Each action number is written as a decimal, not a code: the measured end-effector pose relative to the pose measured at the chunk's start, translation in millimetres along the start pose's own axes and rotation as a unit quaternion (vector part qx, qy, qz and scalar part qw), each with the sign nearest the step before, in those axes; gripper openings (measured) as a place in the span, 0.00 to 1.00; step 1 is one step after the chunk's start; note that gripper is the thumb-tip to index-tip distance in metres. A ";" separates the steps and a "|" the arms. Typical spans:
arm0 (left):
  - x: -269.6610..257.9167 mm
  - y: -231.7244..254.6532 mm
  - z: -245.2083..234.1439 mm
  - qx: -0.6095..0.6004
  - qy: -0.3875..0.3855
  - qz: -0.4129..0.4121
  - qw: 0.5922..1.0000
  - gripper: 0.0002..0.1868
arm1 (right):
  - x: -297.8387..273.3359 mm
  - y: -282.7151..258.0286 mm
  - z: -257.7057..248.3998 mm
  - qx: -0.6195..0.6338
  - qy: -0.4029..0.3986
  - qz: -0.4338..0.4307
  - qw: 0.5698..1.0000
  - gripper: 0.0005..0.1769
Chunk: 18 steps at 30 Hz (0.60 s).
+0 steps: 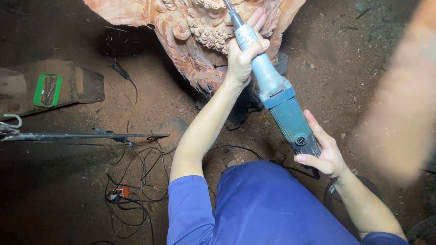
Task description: Carving intricate details into a large wooden sculpture using a power rotary tool
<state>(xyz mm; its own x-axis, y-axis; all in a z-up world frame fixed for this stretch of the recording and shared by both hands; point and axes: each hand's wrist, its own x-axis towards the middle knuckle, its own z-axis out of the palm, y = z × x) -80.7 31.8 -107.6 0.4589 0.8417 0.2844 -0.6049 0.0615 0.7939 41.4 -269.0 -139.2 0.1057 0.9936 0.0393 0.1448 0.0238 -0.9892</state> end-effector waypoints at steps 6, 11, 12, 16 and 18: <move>5.0 4.5 7.2 -0.076 0.028 -0.025 0.996 0.07 | 7.0 -5.6 -8.9 -0.037 -0.011 -0.012 0.999 0.63; 10.6 1.0 2.9 -0.127 0.038 -0.045 0.990 0.11 | 14.8 -15.0 -10.3 -0.063 -0.014 -0.022 0.998 0.63; 10.9 3.8 3.6 -0.141 0.044 -0.058 0.987 0.13 | 16.6 -18.0 -9.6 -0.055 -0.019 -0.024 0.998 0.62; 10.0 32.2 1.8 -0.155 0.076 -0.123 0.977 0.31 | 29.1 -28.7 -6.5 -0.081 -0.020 -0.014 0.996 0.62; 3.8 49.3 -4.1 -0.255 -0.039 -0.142 0.956 0.07 | 32.6 -21.3 -3.9 -0.212 -0.023 -0.073 0.974 0.60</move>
<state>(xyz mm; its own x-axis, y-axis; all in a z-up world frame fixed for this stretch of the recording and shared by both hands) -111.4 40.2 -69.6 0.6862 0.7114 0.1518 -0.6789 0.5515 0.4848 45.6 -237.5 -116.3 0.0100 0.9872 0.1591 0.5490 0.1276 -0.8261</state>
